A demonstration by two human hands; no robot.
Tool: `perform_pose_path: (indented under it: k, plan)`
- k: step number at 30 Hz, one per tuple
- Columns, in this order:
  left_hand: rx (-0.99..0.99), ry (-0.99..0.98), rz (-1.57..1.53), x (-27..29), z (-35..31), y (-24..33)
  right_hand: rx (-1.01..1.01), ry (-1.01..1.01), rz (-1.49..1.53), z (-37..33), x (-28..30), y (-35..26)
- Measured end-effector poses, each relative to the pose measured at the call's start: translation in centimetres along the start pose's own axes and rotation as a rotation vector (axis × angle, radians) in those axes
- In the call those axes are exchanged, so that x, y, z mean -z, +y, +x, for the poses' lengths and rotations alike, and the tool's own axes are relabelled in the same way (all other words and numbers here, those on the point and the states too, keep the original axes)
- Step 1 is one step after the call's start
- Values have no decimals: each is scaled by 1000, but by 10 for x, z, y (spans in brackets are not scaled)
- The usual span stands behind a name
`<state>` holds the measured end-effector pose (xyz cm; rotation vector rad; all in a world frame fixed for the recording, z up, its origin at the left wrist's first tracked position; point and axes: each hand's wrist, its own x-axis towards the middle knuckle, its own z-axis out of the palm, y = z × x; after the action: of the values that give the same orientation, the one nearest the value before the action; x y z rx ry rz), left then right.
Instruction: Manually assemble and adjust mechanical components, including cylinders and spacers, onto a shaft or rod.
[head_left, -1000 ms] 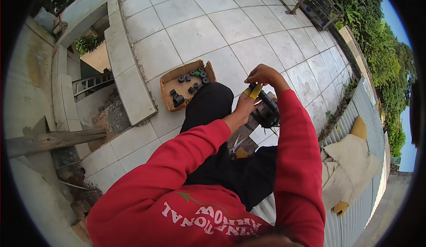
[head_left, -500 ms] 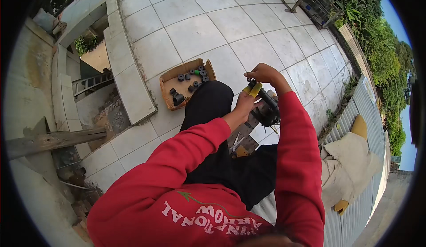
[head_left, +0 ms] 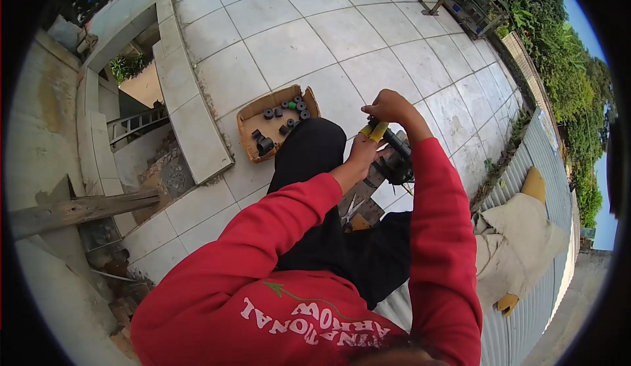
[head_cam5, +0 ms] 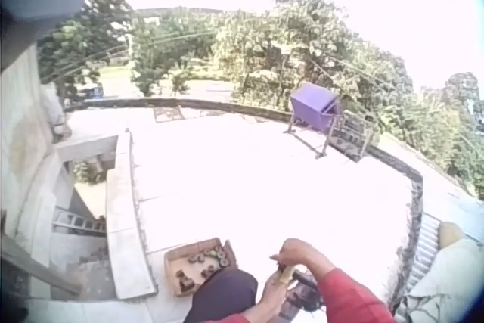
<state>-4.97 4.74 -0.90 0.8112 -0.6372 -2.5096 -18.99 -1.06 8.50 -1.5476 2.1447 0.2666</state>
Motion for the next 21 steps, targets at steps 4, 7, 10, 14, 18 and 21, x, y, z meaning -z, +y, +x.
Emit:
perform_pose_path:
  k: [4, 7, 10, 14, 18, 21]
  plan:
    - [1, -5, 19, -5, 1, 1, -133, 176, 396, -12, 18, -3]
    - [-1, 14, 0, -6, 6, -5, -95, 99, 48, -13, 0, -1]
    - [5, 30, -15, 4, 5, -8, -157, 162, 63, -17, 2, -20]
    - [-22, -10, 23, 3, 3, -7, -113, 100, 48, -13, -10, -18]
    - [-42, -37, 20, 4, 0, -4, -132, 39, -31, -6, -7, -21]
    - [-52, -38, 33, 6, 2, -5, -126, 85, -85, -4, -12, -26]
